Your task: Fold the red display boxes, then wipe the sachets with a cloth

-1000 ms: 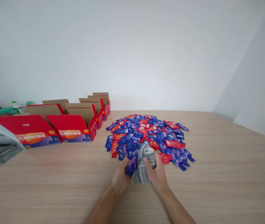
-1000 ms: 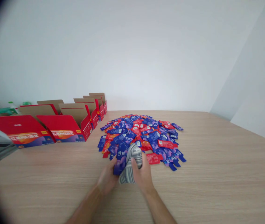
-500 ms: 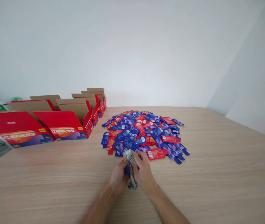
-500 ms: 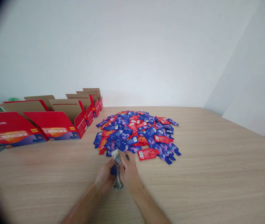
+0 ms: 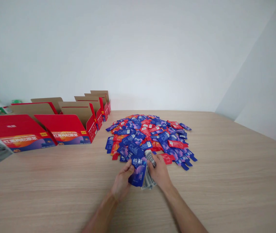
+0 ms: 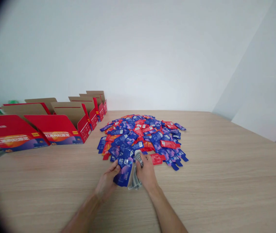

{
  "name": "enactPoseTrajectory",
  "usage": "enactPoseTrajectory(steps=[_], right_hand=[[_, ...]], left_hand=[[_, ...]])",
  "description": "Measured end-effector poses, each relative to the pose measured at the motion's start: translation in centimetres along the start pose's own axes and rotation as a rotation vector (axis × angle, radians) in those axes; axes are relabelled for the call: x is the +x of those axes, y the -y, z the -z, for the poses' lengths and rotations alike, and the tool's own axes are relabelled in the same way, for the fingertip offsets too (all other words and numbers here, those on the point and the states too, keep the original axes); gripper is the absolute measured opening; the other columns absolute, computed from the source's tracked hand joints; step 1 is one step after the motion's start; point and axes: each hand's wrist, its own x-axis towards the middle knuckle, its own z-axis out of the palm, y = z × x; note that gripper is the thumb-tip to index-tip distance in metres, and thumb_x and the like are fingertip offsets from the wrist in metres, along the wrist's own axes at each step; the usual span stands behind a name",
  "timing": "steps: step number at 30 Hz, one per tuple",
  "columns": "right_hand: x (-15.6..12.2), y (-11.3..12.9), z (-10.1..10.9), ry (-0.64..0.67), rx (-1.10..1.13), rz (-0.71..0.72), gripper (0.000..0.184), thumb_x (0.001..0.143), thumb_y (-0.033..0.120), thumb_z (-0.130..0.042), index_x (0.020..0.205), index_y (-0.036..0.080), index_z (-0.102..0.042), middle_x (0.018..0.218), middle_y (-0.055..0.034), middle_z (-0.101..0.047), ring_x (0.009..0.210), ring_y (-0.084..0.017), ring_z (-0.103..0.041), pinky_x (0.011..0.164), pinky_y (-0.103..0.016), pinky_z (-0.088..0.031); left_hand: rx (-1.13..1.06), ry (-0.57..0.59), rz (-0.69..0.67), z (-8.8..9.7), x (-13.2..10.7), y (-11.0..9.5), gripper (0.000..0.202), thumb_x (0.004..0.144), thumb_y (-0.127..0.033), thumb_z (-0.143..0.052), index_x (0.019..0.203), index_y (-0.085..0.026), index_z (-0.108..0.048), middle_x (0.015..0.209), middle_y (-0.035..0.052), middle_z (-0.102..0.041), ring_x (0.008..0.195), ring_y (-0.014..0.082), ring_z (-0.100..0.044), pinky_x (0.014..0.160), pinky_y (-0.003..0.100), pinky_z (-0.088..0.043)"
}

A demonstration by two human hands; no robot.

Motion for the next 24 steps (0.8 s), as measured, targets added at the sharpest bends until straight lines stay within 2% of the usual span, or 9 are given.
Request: enactPoseTrajectory(steps=[4, 6, 8, 11, 13, 16, 18, 20, 24], right_hand=[[-0.1, 1.7, 0.7, -0.049, 0.179, -0.069, 0.031, 0.085, 0.039, -0.060, 0.108, 0.022, -0.072, 0.115, -0.0107, -0.063, 0.111, -0.029, -0.054, 0.100, -0.045, -0.040], [-0.2, 3.1, 1.3, 0.038, 0.458, -0.180, 0.035, 0.092, 0.045, -0.051, 0.108, 0.021, -0.071, 0.109, -0.0084, -0.067, 0.102, -0.025, -0.059, 0.091, -0.039, -0.046], [-0.4, 4.3, 1.6, 0.157, 0.673, -0.263, 0.039, 0.089, 0.050, -0.056, 0.108, 0.019, -0.070, 0.094, -0.0063, -0.069, 0.087, -0.022, -0.061, 0.079, -0.034, -0.049], [-1.0, 5.6, 1.3, 0.116, 0.733, -0.301, 0.034, 0.082, 0.049, -0.067, 0.095, 0.018, -0.072, 0.076, -0.0012, -0.064, 0.071, -0.017, -0.057, 0.065, -0.026, -0.045], [-1.3, 6.0, 0.9, 0.057, 0.678, -0.293, 0.028, 0.082, 0.045, -0.068, 0.089, 0.019, -0.072, 0.070, 0.0009, -0.061, 0.065, -0.014, -0.053, 0.060, -0.024, -0.042], [-1.7, 6.5, 0.4, 0.055, 0.610, -0.269, 0.024, 0.083, 0.042, -0.067, 0.086, 0.019, -0.073, 0.068, 0.0013, -0.060, 0.062, -0.013, -0.051, 0.057, -0.023, -0.040], [-1.9, 6.7, 0.3, 0.058, 0.605, -0.267, 0.024, 0.083, 0.042, -0.066, 0.087, 0.019, -0.073, 0.070, 0.0006, -0.063, 0.063, -0.014, -0.053, 0.058, -0.023, -0.040], [-2.1, 6.9, 0.1, 0.050, 0.619, -0.287, 0.025, 0.083, 0.042, -0.067, 0.088, 0.018, -0.074, 0.072, -0.0001, -0.065, 0.065, -0.014, -0.054, 0.060, -0.024, -0.041], [-2.3, 7.0, 0.0, 0.024, 0.669, -0.347, 0.024, 0.080, 0.041, -0.070, 0.085, 0.018, -0.075, 0.071, -0.0004, -0.066, 0.065, -0.014, -0.055, 0.061, -0.024, -0.042]], left_hand=[[0.052, 0.223, -0.042, -0.1, -0.4, 0.2, 0.045, 0.078, -0.031, -0.071, 0.122, -0.026, -0.065, 0.101, 0.0010, -0.073, 0.086, 0.0211, -0.066, 0.075, 0.028, -0.051], [0.128, 0.262, -0.083, -0.1, -0.5, 0.3, 0.040, 0.080, -0.034, -0.069, 0.119, -0.023, -0.067, 0.099, 0.0023, -0.072, 0.084, 0.0195, -0.064, 0.073, 0.026, -0.049], [0.223, 0.276, -0.152, -0.2, -0.5, 0.4, 0.036, 0.081, -0.035, -0.068, 0.113, -0.020, -0.068, 0.095, 0.0036, -0.071, 0.081, 0.0174, -0.062, 0.073, 0.025, -0.047], [0.348, 0.305, -0.222, -0.7, -0.6, 0.5, 0.032, 0.079, -0.033, -0.070, 0.106, -0.016, -0.069, 0.089, 0.0039, -0.069, 0.078, 0.0161, -0.059, 0.072, 0.025, -0.046], [0.386, 0.271, -0.250, -1.2, -0.8, 0.5, 0.035, 0.077, -0.032, -0.072, 0.108, -0.017, -0.066, 0.087, 0.0028, -0.067, 0.076, 0.0153, -0.059, 0.070, 0.025, -0.046], [0.450, 0.090, -0.349, -1.8, -1.3, 0.3, 0.037, 0.079, -0.037, -0.070, 0.109, -0.017, -0.063, 0.081, 0.0009, -0.065, 0.070, 0.0127, -0.056, 0.063, 0.022, -0.044], [0.515, -0.002, -0.393, -2.1, -1.7, 0.0, 0.034, 0.080, -0.040, -0.068, 0.104, -0.016, -0.064, 0.072, -0.0010, -0.061, 0.063, 0.0106, -0.051, 0.057, 0.020, -0.040], [0.565, -0.022, -0.397, -2.3, -2.2, -0.4, 0.030, 0.080, -0.040, -0.068, 0.096, -0.015, -0.065, 0.064, -0.0032, -0.055, 0.056, 0.0085, -0.045, 0.051, 0.019, -0.034], [0.587, 0.013, -0.377, -2.7, -3.1, -1.4, 0.026, 0.079, -0.038, -0.068, 0.088, -0.014, -0.066, 0.059, -0.0047, -0.050, 0.051, 0.0062, -0.037, 0.046, 0.018, -0.028]])
